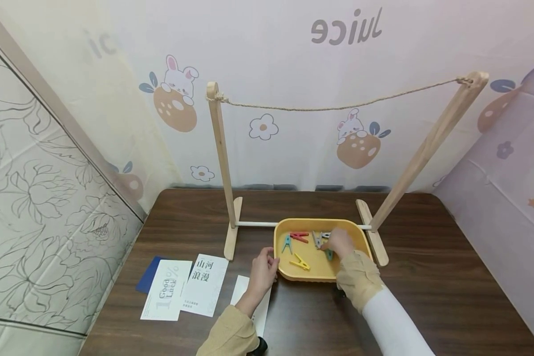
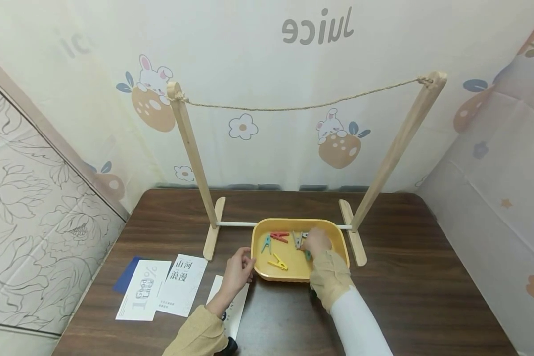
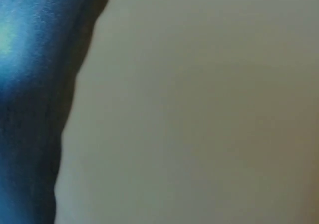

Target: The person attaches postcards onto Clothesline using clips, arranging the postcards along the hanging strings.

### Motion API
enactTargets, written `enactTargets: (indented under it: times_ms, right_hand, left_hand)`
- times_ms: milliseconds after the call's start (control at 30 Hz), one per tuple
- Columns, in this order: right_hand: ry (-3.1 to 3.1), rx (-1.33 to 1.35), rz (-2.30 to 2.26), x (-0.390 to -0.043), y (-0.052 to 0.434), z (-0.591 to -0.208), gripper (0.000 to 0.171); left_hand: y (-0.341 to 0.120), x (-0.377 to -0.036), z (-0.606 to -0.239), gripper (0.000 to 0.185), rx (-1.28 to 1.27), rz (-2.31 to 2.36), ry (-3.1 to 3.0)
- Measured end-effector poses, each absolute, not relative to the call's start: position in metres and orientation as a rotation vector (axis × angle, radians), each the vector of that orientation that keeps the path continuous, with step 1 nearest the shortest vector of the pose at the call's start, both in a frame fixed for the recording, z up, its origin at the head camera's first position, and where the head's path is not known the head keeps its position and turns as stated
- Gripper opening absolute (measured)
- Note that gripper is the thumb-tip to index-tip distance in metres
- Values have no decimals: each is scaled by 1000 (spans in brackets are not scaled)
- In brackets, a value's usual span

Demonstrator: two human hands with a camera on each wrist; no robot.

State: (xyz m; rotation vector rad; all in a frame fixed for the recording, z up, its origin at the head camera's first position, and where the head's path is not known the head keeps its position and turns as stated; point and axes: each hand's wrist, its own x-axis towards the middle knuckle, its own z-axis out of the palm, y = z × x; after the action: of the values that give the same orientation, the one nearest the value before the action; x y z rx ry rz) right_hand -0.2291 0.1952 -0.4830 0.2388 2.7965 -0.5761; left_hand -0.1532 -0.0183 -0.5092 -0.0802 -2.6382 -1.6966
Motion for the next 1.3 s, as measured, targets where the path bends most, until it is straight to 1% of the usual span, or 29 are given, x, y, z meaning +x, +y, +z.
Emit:
enactTargets:
  times_ms: [133, 267, 300, 367, 600, 667, 833, 967, 1200, 1300]
  right_hand:
    - [2791, 231, -556, -236, 200, -488, 25]
    - [2798, 253, -554, -236, 200, -488, 27]
    - [2774, 294, -537, -235, 196, -483, 28]
    - [2795, 329, -522, -234, 194, -484, 29]
    - [2841, 355, -554, -231, 194, -484, 20]
    - [2847, 339, -580, -230, 195, -485, 23]
    - [2837, 300, -665, -227, 201, -491, 38]
    - [2802, 313, -755, -224, 208, -494, 39]
    - [2781, 320, -840, -214, 211, -490, 39]
    - [2792, 321, -844, -209, 210, -489, 43]
  left_hand:
    - [-18, -153, -508, 29, -77, -1695, -2644]
    - [-18, -153, -508, 29, -70, -1695, -2654]
    - [-18, -153, -508, 30, -64, -1697, -2657]
    - [-17, -153, -508, 30, -54, -1688, -2667]
    - [-18, -153, -508, 30, -57, -1675, -2682]
    - [-19, -153, -508, 29, -74, -1669, -2680]
    - [-26, -152, -506, 33, -85, -1618, -2672]
    - [-34, -152, -505, 36, -84, -1559, -2659]
    - [-51, -148, -507, 33, -100, -1404, -2622]
    - [-59, -144, -507, 33, -96, -1322, -2647]
